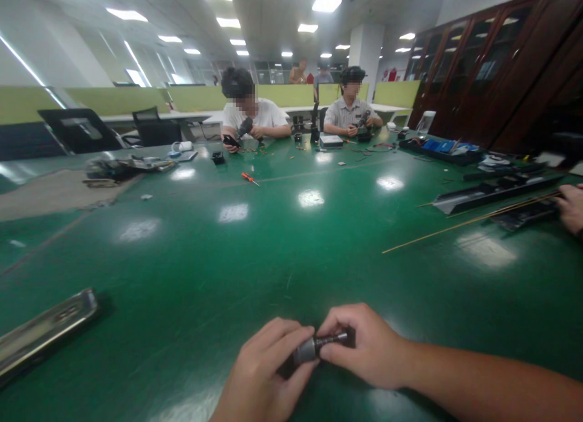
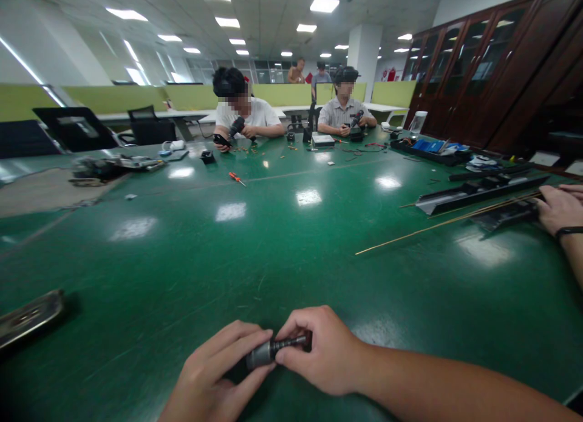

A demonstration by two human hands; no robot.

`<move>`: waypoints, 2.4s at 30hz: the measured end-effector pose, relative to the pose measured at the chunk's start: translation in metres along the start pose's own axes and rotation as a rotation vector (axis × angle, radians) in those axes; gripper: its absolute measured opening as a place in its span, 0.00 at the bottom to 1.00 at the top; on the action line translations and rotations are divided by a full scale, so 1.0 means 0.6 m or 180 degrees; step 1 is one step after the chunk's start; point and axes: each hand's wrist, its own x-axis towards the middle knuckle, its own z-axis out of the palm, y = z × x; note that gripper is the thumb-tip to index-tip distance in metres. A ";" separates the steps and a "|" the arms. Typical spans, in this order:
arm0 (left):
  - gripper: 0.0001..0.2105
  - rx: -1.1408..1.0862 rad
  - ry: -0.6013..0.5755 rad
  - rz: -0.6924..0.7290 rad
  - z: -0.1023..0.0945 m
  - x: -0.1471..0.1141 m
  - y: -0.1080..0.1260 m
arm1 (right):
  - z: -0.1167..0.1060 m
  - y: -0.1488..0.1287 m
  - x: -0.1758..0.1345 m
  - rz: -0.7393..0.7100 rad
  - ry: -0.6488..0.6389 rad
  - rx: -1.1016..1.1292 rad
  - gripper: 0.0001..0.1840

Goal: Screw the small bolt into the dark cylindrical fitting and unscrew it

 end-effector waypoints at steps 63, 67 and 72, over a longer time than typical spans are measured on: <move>0.12 0.0226 0.0051 -0.0026 -0.013 -0.005 -0.006 | 0.003 0.005 0.000 0.0265 0.0028 0.0401 0.06; 0.12 0.0255 0.0097 -0.0001 -0.017 -0.002 -0.005 | 0.001 0.003 0.000 0.0255 0.0023 0.0405 0.06; 0.11 0.0284 0.0086 0.0058 -0.019 0.003 -0.004 | 0.000 0.002 0.000 0.0232 0.0034 0.0374 0.06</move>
